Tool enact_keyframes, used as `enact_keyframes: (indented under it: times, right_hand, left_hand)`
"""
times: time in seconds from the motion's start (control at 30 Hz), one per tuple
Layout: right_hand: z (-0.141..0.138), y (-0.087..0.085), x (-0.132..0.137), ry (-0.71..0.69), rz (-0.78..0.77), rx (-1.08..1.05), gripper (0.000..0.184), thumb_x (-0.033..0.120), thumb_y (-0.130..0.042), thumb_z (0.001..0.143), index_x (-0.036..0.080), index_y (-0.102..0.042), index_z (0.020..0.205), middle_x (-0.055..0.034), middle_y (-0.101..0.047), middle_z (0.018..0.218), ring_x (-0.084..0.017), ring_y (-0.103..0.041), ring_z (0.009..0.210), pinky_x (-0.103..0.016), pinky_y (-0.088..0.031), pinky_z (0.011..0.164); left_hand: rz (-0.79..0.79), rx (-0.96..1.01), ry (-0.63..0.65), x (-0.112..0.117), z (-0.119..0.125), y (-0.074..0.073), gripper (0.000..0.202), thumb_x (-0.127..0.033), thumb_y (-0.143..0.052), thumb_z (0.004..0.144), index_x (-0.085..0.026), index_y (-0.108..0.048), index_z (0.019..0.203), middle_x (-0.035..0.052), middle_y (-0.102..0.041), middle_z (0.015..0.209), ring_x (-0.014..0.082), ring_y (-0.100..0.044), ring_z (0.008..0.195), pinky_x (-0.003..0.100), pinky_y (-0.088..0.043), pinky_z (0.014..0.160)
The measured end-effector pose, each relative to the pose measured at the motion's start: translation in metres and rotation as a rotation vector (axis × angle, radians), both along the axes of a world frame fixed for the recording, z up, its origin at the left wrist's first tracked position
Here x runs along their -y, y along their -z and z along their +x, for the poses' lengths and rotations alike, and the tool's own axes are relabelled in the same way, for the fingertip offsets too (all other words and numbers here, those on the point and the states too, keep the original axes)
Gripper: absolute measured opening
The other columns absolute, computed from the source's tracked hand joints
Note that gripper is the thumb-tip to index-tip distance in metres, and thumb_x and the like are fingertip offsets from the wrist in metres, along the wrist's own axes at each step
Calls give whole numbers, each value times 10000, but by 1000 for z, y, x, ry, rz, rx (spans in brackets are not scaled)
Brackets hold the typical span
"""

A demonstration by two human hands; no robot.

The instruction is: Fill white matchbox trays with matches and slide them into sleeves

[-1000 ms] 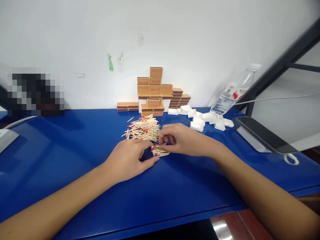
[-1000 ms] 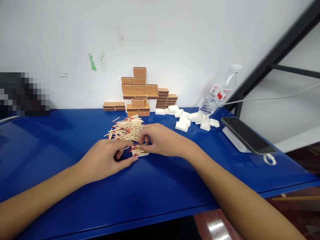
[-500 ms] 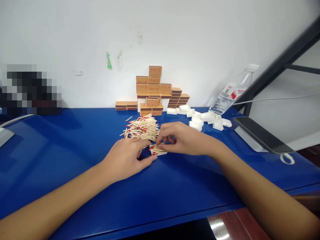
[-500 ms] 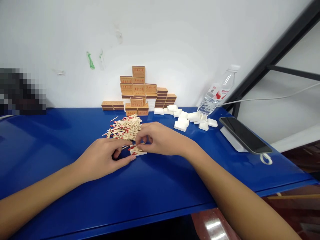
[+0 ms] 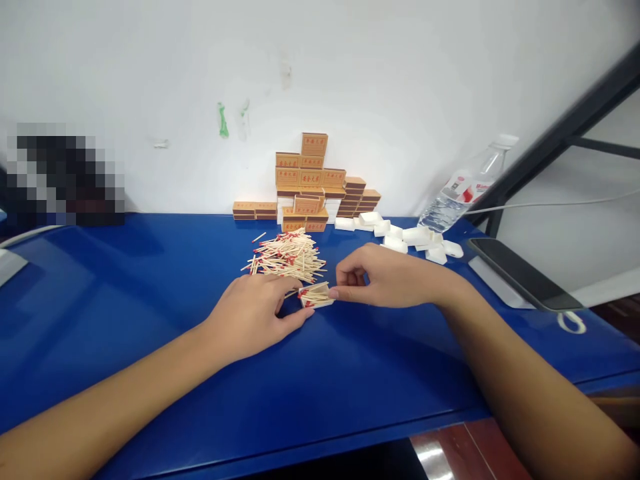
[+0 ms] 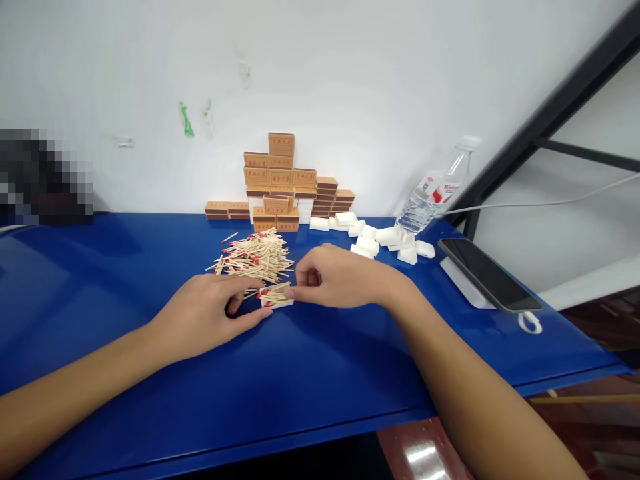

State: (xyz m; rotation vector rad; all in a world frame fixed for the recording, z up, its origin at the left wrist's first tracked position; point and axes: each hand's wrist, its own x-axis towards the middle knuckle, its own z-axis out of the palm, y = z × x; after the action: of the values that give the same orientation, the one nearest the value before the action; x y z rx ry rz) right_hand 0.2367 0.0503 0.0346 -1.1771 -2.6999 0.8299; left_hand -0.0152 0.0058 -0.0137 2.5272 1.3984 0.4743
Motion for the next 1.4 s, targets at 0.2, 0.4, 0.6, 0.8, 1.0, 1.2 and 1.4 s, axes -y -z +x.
enact_keyframes:
  times: [0.2,0.4,0.6,0.8,1.0,1.2,1.4]
  right_hand:
    - [-5,6,2,-79,-26,-40,205,334,-690,942,185,-707,802,1,-692,733,-128,-603,646,-264,-428,598]
    - [-6,11,-1,-41,-12,-95,144,300,-676,930,191,-707,843,8,-672,739,-128,-581,643,-263,-429,582]
    - [-9,13,3,-44,-1,-95,88,198,-640,908,205,-723,879,17,-660,729,-127,-573,635,-261,-416,580]
    - [-13,15,6,-31,82,-90,78,160,-654,880,205,-703,840,29,-651,712,-120,-558,629,-260,-396,585]
    - [-12,13,7,-8,73,-60,116,234,-664,910,200,-691,803,27,-632,674,-122,-535,599,-272,-361,564]
    - [-13,13,7,-44,124,-25,136,211,-640,915,202,-680,785,28,-610,650,-124,-491,584,-284,-328,571]
    - [-10,13,6,-55,110,-61,99,162,-633,891,207,-688,822,36,-620,681,-118,-523,607,-269,-360,578]
  left_hand:
    - [30,-1,24,-1,0,3,320,-509,-633,946,-203,-729,961,-16,-613,665,149,-554,610,291,-330,597]
    - [16,-7,28,-2,0,2,315,-501,-631,947,-202,-728,958,-15,-615,657,144,-540,586,286,-313,576]
    - [52,2,41,-2,-1,5,325,-509,-636,946,-215,-735,1045,-10,-628,663,149,-553,593,280,-326,576]
    - [41,0,43,-1,-2,5,321,-507,-626,952,-211,-731,1016,-13,-621,653,145,-545,583,280,-334,578]
    - [35,-11,49,-1,-2,4,313,-504,-626,954,-206,-720,972,-18,-612,651,139,-534,574,280,-318,573]
    - [29,-5,43,-1,-1,4,328,-511,-625,950,-212,-735,1029,-16,-625,652,144,-542,572,281,-324,572]
    - [15,-7,38,-1,-1,4,319,-500,-629,950,-224,-734,1070,-20,-621,649,150,-541,567,284,-320,573]
